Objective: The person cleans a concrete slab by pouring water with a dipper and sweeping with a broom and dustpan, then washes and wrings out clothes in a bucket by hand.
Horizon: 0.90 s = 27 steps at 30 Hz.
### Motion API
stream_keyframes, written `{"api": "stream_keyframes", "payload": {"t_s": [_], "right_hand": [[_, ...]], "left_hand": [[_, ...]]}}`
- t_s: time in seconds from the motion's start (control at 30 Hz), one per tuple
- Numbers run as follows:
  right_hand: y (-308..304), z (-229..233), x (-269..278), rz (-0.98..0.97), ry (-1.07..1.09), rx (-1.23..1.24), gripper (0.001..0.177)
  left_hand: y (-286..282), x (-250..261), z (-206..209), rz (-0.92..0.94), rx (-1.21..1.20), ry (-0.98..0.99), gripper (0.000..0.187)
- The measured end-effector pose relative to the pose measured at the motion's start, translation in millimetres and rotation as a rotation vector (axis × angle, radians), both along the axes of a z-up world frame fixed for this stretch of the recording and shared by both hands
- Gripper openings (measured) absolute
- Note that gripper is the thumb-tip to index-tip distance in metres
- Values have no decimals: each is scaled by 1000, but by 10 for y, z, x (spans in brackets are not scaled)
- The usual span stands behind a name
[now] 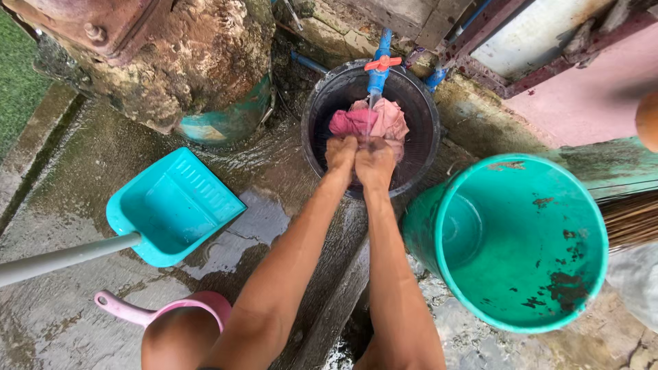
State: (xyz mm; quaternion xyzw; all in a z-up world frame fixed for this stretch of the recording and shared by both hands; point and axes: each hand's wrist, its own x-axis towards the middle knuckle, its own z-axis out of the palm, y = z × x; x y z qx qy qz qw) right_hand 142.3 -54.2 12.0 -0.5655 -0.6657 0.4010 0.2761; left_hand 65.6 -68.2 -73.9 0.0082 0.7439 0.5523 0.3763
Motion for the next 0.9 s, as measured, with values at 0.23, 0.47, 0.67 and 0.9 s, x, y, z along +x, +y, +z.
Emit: {"api": "stream_keyframes", "payload": {"t_s": [0.23, 0.47, 0.67, 0.9], "right_hand": [[234, -92, 28, 426, -677, 174, 30], [-112, -54, -26, 479, -818, -148, 52], [-19, 5, -96, 521, -1066, -181, 54], [87, 54, -34, 519, -1076, -13, 45]], "left_hand": [[607, -467, 943, -239, -206, 27, 78], [1032, -331, 519, -417, 176, -255, 54], [780, -161, 423, -451, 200, 232, 43], [111, -334, 493, -460, 81, 218, 35]]}}
